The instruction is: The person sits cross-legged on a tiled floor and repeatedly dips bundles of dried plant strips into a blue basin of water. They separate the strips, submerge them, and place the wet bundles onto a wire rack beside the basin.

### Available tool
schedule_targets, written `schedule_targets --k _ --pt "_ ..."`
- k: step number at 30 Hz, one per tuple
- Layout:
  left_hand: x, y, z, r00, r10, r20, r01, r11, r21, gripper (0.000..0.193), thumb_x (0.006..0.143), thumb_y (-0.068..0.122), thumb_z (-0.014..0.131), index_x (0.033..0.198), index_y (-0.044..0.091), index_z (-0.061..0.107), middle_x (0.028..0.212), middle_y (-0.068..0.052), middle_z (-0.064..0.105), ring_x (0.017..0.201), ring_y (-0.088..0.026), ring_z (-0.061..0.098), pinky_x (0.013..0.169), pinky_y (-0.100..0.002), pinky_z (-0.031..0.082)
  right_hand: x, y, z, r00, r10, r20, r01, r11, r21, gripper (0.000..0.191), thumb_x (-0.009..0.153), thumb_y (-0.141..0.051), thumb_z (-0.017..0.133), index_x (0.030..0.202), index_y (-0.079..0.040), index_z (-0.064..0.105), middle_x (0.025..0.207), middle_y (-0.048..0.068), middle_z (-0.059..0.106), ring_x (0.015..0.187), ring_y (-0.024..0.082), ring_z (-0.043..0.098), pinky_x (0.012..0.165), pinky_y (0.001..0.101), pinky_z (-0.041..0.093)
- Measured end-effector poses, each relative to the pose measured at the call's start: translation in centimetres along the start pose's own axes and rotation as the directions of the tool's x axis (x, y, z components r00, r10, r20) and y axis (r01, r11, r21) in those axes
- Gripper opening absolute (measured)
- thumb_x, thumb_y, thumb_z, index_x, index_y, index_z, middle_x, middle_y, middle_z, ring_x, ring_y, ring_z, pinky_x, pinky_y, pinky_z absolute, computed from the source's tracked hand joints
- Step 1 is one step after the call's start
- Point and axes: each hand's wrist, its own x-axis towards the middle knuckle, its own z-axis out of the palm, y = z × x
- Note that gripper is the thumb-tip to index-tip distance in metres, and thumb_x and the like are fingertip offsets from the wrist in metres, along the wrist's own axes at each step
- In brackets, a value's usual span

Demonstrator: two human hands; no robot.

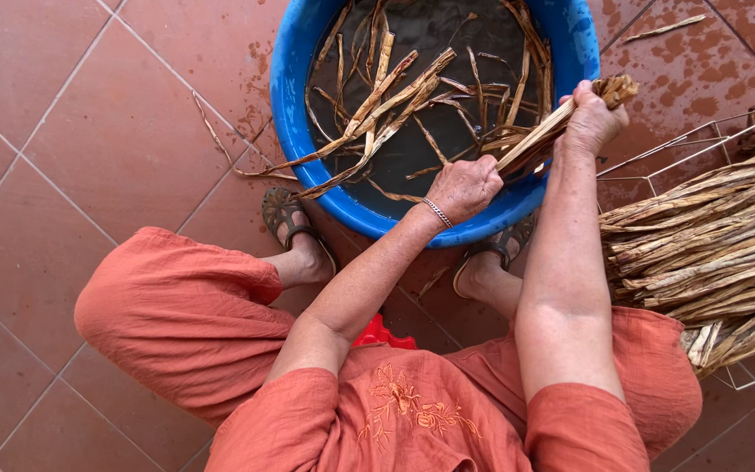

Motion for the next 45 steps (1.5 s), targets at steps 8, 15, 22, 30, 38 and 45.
schedule_targets --k 8,15,22,30,38,45 --pt "-1.5 -0.1 -1.4 1.0 0.018 0.018 -0.018 1.0 -0.002 0.017 0.095 0.021 0.051 0.088 0.008 0.059 0.074 -0.019 0.067 0.073 -0.041 0.068 0.068 -0.052 0.055 4.0 -2.2 -0.9 0.989 -0.001 -0.148 -0.007 0.998 -0.057 0.016 0.077 0.009 0.068 0.09 -0.001 0.067 0.074 0.011 0.073 0.051 0.017 0.072 0.046 0.029 0.065" --pt "-3.8 -1.9 -4.4 0.995 0.091 0.035 -0.089 0.994 -0.058 0.018 0.097 0.02 0.05 0.086 0.007 0.056 0.077 -0.016 0.065 0.072 -0.039 0.065 0.066 -0.048 0.054 9.3 -5.6 -2.3 0.982 -0.094 -0.165 0.077 0.992 -0.104 0.015 0.074 0.011 0.068 0.087 0.003 0.07 0.078 0.017 0.077 0.058 0.02 0.077 0.055 0.0311 0.066" --pt "-5.4 -7.5 -5.8 0.988 0.113 0.108 -0.116 0.993 0.017 0.015 0.1 0.016 0.048 0.091 0.008 0.055 0.082 -0.014 0.062 0.075 -0.035 0.067 0.067 -0.045 0.055 12.9 -6.7 -4.4 0.964 -0.166 -0.209 0.162 0.986 -0.035 0.016 0.077 0.009 0.073 0.09 0.001 0.067 0.08 0.017 0.075 0.063 0.023 0.078 0.06 0.0367 0.069" --pt "-7.2 -16.5 -2.9 0.971 -0.161 0.175 0.086 0.925 0.371 0.012 0.096 0.018 0.058 0.102 0.012 0.067 0.096 -0.014 0.07 0.094 -0.036 0.066 0.081 -0.049 0.054 11.7 -6.7 -5.4 0.829 -0.512 0.225 0.552 0.815 -0.177 0.021 0.101 -0.023 0.076 0.107 -0.003 0.076 0.093 0.01 0.079 0.086 0.02 0.077 0.083 0.041 0.069" --pt "-1.8 -17.7 -1.0 0.888 -0.429 0.166 0.196 0.679 0.708 0.02 0.086 0.018 0.065 0.101 0.009 0.076 0.104 -0.016 0.073 0.1 -0.036 0.07 0.083 -0.049 0.056 -3.7 2.1 0.0 0.832 -0.062 0.551 0.299 0.887 -0.352 0.026 0.096 -0.022 0.087 0.11 -0.013 0.067 0.108 0.002 0.072 0.096 0.013 0.071 0.084 0.0304 0.068" --pt "5.5 -18.7 -4.7 0.888 -0.445 0.113 0.267 0.701 0.661 0.017 0.093 0.02 0.066 0.099 0.01 0.078 0.103 -0.018 0.073 0.098 -0.037 0.071 0.085 -0.048 0.058 -11.2 11.5 -0.2 0.515 -0.085 0.853 0.844 0.221 -0.488 0.016 0.086 -0.019 0.081 0.095 -0.015 0.068 0.093 0.01 0.07 0.086 0.03 0.07 0.075 0.0437 0.057"
